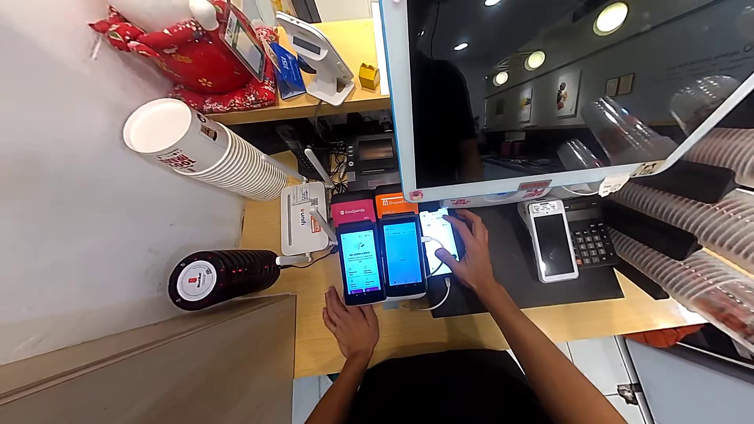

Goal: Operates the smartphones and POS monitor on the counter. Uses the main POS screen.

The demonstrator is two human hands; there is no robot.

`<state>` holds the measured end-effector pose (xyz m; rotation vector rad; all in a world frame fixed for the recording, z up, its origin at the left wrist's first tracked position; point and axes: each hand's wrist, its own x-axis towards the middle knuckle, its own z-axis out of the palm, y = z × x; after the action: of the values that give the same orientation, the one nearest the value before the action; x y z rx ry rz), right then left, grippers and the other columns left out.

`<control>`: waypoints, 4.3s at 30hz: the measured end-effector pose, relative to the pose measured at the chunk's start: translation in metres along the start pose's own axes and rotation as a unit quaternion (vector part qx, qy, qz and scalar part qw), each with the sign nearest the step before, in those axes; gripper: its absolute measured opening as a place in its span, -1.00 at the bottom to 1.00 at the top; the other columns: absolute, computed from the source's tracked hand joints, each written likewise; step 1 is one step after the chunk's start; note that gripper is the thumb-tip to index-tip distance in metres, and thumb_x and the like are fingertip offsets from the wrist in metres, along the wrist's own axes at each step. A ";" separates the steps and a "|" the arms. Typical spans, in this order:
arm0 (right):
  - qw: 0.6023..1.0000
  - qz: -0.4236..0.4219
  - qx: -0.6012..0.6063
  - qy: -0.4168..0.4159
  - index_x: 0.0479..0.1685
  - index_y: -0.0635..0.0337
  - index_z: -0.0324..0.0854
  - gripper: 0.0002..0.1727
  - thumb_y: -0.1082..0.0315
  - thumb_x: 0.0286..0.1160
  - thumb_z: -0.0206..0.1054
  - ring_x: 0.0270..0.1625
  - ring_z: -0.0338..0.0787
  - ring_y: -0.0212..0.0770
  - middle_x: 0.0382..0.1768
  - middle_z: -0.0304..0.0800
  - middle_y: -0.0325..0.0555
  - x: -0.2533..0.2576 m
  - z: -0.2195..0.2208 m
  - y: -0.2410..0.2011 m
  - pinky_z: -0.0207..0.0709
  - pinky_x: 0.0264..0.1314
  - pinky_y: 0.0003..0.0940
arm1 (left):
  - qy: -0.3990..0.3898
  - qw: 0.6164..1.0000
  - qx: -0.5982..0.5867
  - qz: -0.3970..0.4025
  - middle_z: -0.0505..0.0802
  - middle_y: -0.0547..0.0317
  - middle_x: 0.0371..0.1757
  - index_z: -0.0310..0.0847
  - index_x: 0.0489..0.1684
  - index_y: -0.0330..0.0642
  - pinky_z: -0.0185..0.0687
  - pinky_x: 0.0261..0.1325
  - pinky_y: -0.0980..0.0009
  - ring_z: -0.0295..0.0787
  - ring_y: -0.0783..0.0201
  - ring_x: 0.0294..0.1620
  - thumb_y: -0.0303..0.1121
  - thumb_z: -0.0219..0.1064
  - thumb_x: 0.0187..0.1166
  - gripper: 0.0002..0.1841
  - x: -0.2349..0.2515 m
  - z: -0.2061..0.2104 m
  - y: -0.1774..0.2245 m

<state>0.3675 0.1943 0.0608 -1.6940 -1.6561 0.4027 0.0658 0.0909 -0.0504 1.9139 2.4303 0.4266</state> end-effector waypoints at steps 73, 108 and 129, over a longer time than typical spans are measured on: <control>0.967 0.065 -0.230 -0.092 -0.76 0.04 0.61 -0.55 0.05 0.48 0.17 -0.43 0.80 -0.17 -0.64 0.71 -0.20 -0.105 -0.034 -0.052 0.58 -0.29 -0.13 | -0.015 1.000 0.020 -0.008 0.32 -0.36 0.76 0.48 0.50 -0.42 -0.08 0.78 -0.22 0.14 -0.29 0.80 0.10 -0.21 0.68 -0.24 0.000 -0.006 0.003; 0.986 -0.017 -0.153 -0.070 0.39 -0.36 0.69 -0.04 -0.78 0.16 0.02 0.61 0.44 0.03 0.76 0.28 -0.05 -0.061 -0.033 -0.004 0.28 0.61 0.09 | -0.011 1.000 0.009 -0.016 0.30 -0.35 0.77 0.45 0.53 -0.42 -0.12 0.79 -0.20 0.12 -0.27 0.81 0.13 -0.24 0.67 -0.21 0.000 -0.003 0.003; 0.992 0.007 -0.109 -0.056 0.32 -0.30 0.72 -0.10 -0.71 0.17 0.15 0.65 0.41 0.01 0.77 0.29 -0.14 -0.061 -0.033 -0.002 0.30 0.65 0.06 | -0.011 1.000 0.001 -0.013 0.30 -0.37 0.77 0.40 0.58 -0.46 -0.10 0.79 -0.21 0.13 -0.28 0.81 0.11 -0.22 0.68 -0.21 0.000 -0.008 0.004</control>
<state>0.3808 0.1266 0.0691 -1.8730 -1.8259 0.3380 0.0687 0.0901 -0.0422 1.8757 2.4399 0.3997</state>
